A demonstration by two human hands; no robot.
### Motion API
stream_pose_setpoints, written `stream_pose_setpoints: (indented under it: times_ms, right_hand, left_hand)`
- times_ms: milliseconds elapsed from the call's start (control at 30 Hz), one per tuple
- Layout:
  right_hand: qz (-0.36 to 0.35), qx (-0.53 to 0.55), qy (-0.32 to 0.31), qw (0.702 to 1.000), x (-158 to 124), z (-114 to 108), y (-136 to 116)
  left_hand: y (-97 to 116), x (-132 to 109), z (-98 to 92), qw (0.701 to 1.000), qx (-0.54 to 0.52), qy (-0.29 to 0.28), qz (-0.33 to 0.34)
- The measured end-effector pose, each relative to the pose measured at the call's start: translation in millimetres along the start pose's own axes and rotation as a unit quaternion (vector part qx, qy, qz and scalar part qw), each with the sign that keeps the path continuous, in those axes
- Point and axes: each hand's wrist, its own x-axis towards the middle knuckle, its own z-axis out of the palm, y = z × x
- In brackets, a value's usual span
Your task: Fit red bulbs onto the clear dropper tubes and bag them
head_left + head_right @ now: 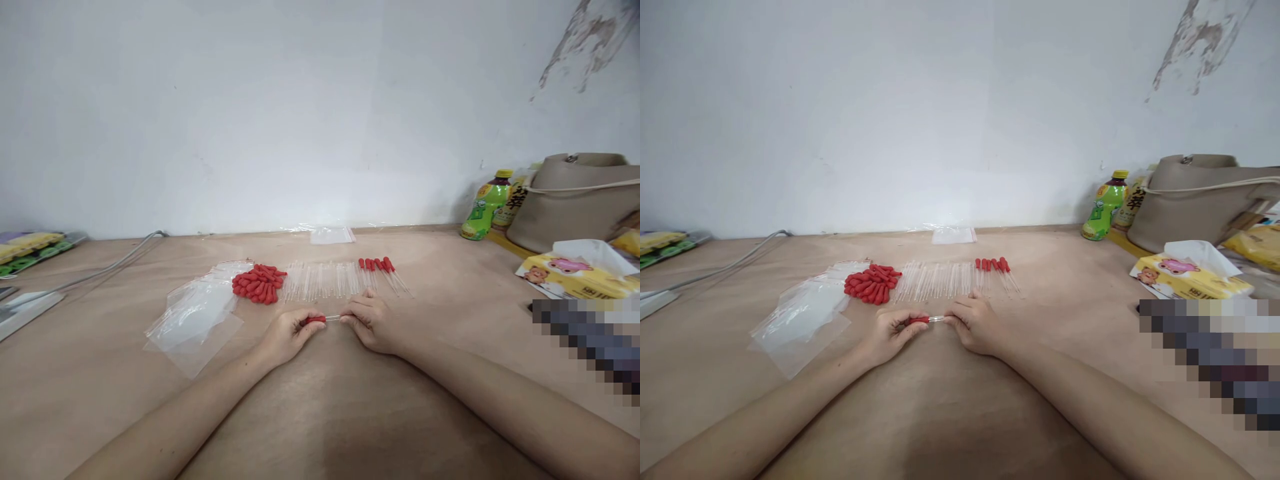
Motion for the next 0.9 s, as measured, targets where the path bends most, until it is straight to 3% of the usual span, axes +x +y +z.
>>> stream_pose_setpoints:
  times_ms: [567,700,900]
  right_hand:
    - [0.073,-0.004,-0.073,0.995,2.8,6.1,-7.9]
    - [0.089,0.024,-0.092,0.991,6.2,2.9,-7.8]
    - [0.045,-0.031,-0.109,0.993,15.0,-15.6,-10.8]
  left_hand:
    - [-0.4,-3.0,0.1,0.999,0.031,-0.022,0.029]
    - [-1.1,-2.5,0.3,0.999,0.033,-0.005,0.04]
    - [-1.6,1.3,-1.0,0.997,0.052,0.018,0.05]
